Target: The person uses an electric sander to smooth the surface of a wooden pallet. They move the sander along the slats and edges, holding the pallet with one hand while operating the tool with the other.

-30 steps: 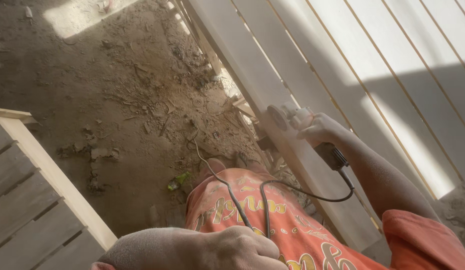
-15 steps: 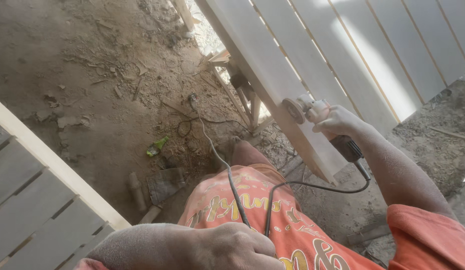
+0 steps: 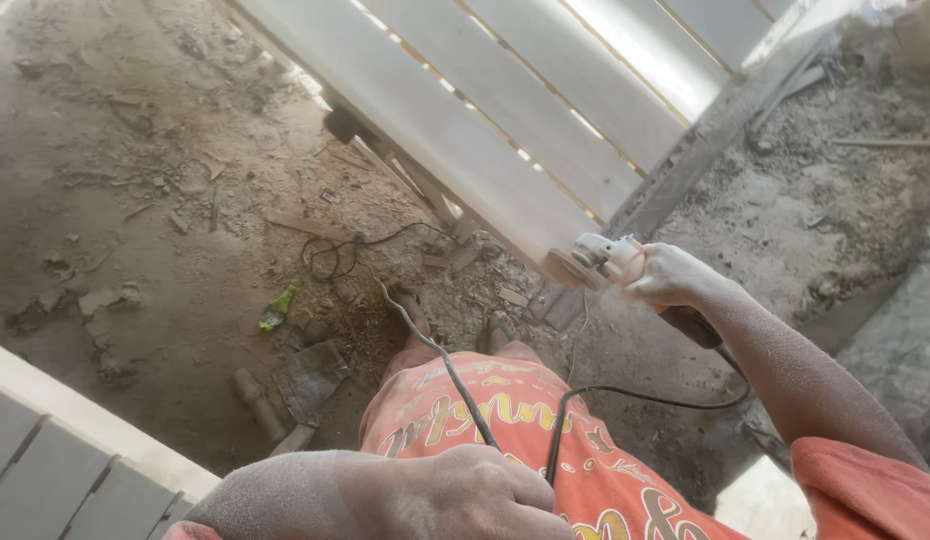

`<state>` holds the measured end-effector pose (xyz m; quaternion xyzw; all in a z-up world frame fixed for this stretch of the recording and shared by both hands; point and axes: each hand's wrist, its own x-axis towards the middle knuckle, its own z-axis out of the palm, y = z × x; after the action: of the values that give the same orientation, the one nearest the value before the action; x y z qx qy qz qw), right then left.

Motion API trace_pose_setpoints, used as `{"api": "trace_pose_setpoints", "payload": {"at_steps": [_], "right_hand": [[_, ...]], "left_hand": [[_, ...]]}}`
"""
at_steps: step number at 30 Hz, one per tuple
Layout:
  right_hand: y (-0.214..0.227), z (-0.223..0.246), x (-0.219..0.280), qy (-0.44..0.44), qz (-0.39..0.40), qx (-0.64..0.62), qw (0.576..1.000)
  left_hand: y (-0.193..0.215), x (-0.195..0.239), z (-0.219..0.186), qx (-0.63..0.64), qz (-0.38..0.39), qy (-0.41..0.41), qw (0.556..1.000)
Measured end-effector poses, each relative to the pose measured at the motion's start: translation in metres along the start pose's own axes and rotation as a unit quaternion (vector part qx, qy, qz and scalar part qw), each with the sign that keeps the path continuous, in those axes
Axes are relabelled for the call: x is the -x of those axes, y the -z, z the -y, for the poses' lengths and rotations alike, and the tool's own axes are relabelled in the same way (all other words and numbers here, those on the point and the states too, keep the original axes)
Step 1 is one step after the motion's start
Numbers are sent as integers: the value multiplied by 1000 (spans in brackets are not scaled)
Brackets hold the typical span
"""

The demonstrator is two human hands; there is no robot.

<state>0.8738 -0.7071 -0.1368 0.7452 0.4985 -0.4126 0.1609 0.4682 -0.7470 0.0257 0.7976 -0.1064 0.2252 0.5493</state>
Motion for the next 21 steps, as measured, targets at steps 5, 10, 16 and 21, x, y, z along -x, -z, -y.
{"api": "trace_pose_setpoints", "payload": {"at_steps": [5,10,16,21], "right_hand": [[-60,-122,22,-23,-1,-81,996],[-161,-235,58,-156,-66,-360,917],[-278,-292,102,-232,-82,-677,693],[-330,-264,134,-235,-107,-827,499]], "left_hand": [[-20,-58,1,87,21,43,995],[-21,-70,40,-59,-73,50,994],[0,-6,174,-233,-36,503,832],[39,46,233,-374,-39,386,842]]}}
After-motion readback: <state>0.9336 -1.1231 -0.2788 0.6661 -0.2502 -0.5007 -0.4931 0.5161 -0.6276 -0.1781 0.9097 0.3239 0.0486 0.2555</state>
